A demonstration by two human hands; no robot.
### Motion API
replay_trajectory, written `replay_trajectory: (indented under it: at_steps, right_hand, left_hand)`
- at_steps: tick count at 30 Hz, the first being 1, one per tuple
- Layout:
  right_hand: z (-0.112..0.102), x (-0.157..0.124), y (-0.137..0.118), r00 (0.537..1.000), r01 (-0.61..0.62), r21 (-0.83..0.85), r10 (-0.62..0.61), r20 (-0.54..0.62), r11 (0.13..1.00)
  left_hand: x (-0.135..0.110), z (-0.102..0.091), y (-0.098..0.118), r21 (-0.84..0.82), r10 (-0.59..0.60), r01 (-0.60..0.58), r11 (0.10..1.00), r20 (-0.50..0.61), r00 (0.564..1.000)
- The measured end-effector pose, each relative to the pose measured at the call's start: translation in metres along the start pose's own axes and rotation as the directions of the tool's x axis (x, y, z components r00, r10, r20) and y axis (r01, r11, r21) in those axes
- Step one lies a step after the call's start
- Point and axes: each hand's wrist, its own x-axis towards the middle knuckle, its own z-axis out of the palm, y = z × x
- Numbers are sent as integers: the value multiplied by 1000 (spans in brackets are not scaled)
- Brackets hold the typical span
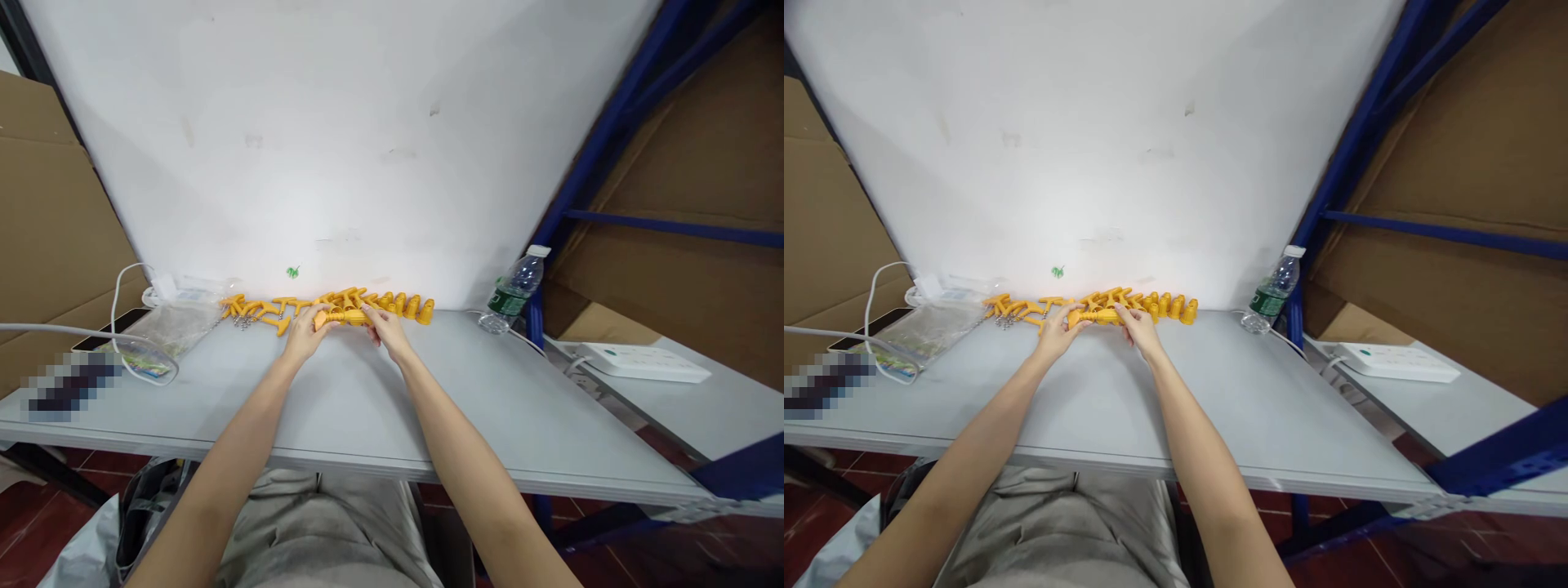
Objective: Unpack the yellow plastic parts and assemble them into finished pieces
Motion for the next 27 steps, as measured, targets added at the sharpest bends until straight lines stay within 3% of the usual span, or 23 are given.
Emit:
replay_trajectory:
  at_steps: [4, 7, 12, 21, 27]
  right_hand:
    - [2, 0, -2, 996, -73, 9, 73, -54, 997]
    - [-5, 1, -5, 996, -88, 15, 87, 37, 996]
    - [-18, -1, -9, 981, -23, 103, 2, 195, 994]
    - [-10, -1, -6, 987, 44, 121, -61, 145, 992]
    - [-5, -2, -8, 994, 26, 163, -42, 97, 986]
  left_hand:
    - [0, 1, 1, -19, -40, 40, 999, 10, 999]
    - [1, -1, 0, -26, -53, 54, 998, 8, 999]
    - [2, -3, 1, -27, -95, 96, 995, 12, 995]
    - [2, -4, 1, 14, -44, 44, 999, -13, 999]
    - [1, -2, -2, 55, -16, 17, 998, -14, 1000]
